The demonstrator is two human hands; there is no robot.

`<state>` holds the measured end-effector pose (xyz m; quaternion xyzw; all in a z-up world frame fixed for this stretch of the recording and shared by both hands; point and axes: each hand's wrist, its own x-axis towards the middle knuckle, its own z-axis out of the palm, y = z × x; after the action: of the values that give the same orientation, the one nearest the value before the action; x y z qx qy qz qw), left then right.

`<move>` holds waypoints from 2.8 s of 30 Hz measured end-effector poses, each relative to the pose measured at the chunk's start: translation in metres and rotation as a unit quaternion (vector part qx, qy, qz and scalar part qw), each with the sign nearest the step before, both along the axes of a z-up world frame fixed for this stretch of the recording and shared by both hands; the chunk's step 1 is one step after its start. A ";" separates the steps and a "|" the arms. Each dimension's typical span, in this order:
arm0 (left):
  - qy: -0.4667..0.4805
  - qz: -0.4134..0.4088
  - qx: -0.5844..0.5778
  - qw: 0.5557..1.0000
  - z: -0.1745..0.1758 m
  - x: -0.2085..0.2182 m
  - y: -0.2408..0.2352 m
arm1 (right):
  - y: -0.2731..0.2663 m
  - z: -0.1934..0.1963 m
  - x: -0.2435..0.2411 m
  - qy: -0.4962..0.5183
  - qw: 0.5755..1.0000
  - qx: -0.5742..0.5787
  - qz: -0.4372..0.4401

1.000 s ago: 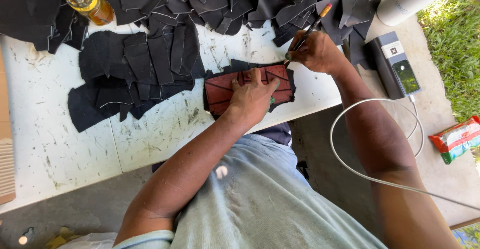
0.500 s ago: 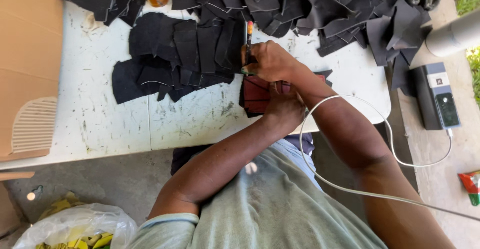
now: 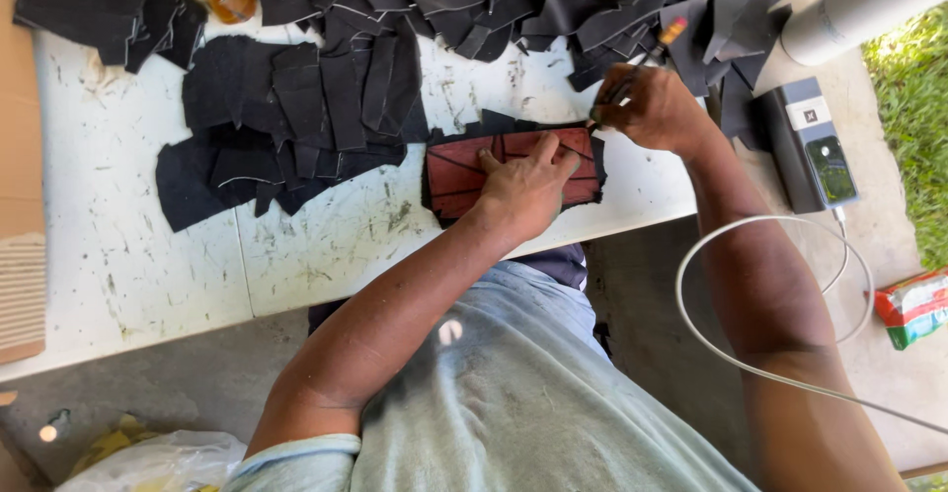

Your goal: The person marks a red rectangular piece of fabric with a pencil, drawing a grid pattern. They handle and align several black fabric pieces on the table, then continue marking the red piece.

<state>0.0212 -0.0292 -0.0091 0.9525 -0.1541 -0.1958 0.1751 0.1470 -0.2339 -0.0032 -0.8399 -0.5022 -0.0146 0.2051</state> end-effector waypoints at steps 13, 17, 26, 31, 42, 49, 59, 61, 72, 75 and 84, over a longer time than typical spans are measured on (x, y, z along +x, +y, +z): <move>0.010 -0.031 0.043 0.999 0.002 0.001 -0.001 | -0.002 0.014 -0.051 0.126 0.974 0.030 -0.184; 0.016 -0.046 0.057 0.997 0.008 0.005 0.001 | -0.012 0.025 -0.095 0.157 0.965 0.039 -0.204; 0.013 -0.047 0.049 0.998 0.004 0.004 0.001 | -0.002 0.001 -0.076 0.131 0.947 0.070 -0.284; 0.008 -0.047 0.053 0.997 0.010 0.006 0.002 | -0.005 0.017 -0.090 0.084 0.978 0.047 -0.188; 0.016 -0.044 0.052 0.998 0.007 0.004 0.003 | -0.006 0.027 -0.103 0.183 0.958 0.044 -0.218; 0.016 -0.058 0.073 0.996 0.010 0.007 0.002 | 0.012 0.010 -0.064 0.196 0.926 0.109 -0.303; -0.078 -0.073 0.062 0.992 0.003 -0.012 0.012 | -0.017 0.000 -0.085 0.314 0.855 0.254 -0.325; -0.133 -0.067 0.057 0.987 -0.005 -0.022 0.014 | -0.021 -0.008 -0.092 0.336 0.818 0.306 -0.353; -0.229 0.229 -0.278 0.904 -0.015 -0.045 0.126 | -0.014 -0.009 -0.070 0.120 0.943 0.043 -0.309; -0.174 0.280 -0.232 0.915 -0.018 -0.064 0.174 | -0.020 -0.017 -0.062 0.093 0.947 0.055 -0.303; -0.206 0.277 -0.299 0.890 -0.027 -0.078 0.175 | -0.025 -0.018 -0.074 0.075 0.942 0.058 -0.323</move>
<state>-0.0571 0.1461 -0.0361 0.8780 0.0317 0.1170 0.4631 0.0726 -0.2588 -0.0212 -0.9424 -0.1853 -0.0461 0.2746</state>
